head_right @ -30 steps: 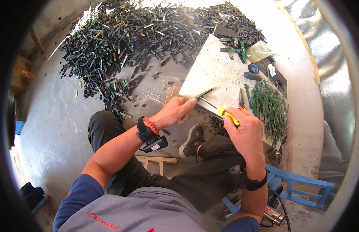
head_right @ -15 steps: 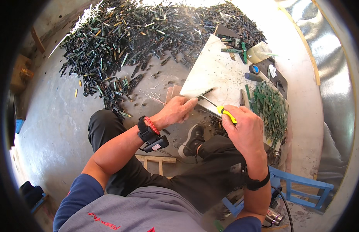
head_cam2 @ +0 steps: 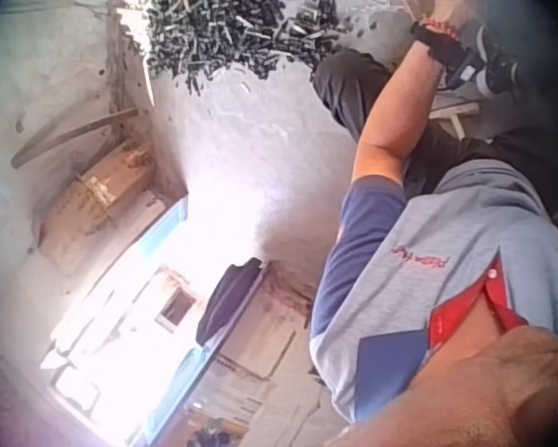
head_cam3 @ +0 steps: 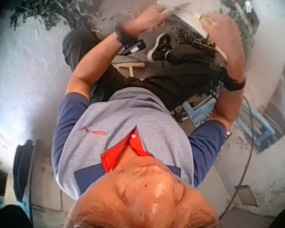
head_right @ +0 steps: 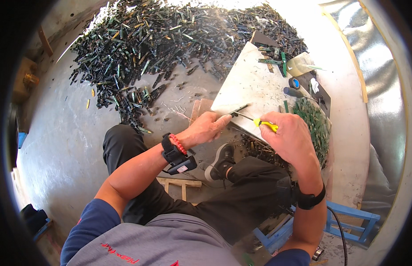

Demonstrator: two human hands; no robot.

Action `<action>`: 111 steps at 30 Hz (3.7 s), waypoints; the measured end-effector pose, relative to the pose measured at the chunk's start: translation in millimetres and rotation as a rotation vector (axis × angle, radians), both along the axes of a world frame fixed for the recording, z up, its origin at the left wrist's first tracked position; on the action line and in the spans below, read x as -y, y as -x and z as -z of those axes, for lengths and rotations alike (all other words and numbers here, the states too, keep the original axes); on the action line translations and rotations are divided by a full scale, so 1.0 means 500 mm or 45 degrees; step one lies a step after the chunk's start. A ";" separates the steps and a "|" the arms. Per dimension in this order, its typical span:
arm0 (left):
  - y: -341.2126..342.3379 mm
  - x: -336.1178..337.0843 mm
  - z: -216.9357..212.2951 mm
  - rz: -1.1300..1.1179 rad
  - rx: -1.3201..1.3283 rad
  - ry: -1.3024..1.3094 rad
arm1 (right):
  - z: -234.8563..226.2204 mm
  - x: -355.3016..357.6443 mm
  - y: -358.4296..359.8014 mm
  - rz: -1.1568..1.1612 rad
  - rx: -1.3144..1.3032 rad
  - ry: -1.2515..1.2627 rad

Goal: The person sits on a low stool and uses a screwdriver and pliers to remove components from small green circuit boards. They pry off parts, cut wires, and drop the processed boards onto a large pile on the floor.

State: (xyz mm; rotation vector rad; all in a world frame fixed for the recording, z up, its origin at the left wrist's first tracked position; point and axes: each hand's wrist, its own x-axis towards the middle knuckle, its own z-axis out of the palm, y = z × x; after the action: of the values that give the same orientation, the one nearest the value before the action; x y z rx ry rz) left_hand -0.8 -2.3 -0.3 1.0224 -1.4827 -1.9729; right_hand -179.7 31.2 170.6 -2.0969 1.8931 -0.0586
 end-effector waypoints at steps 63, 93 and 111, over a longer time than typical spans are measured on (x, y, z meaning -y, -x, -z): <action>0.015 -0.013 0.025 -0.055 0.300 0.484 | -0.027 0.058 0.010 -0.006 -0.059 -0.256; 0.021 -0.023 0.012 -0.023 0.489 0.583 | -0.022 0.026 0.009 -0.180 -0.165 -0.093; 0.026 -0.026 0.003 -0.008 0.547 0.578 | -0.016 0.012 0.027 0.041 -0.010 -0.139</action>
State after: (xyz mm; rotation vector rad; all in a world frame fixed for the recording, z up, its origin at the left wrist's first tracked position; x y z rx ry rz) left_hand -13.7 10.7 -1.7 1.2785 -2.0259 -1.3572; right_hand -193.1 25.3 178.5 -1.9984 1.8905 0.0448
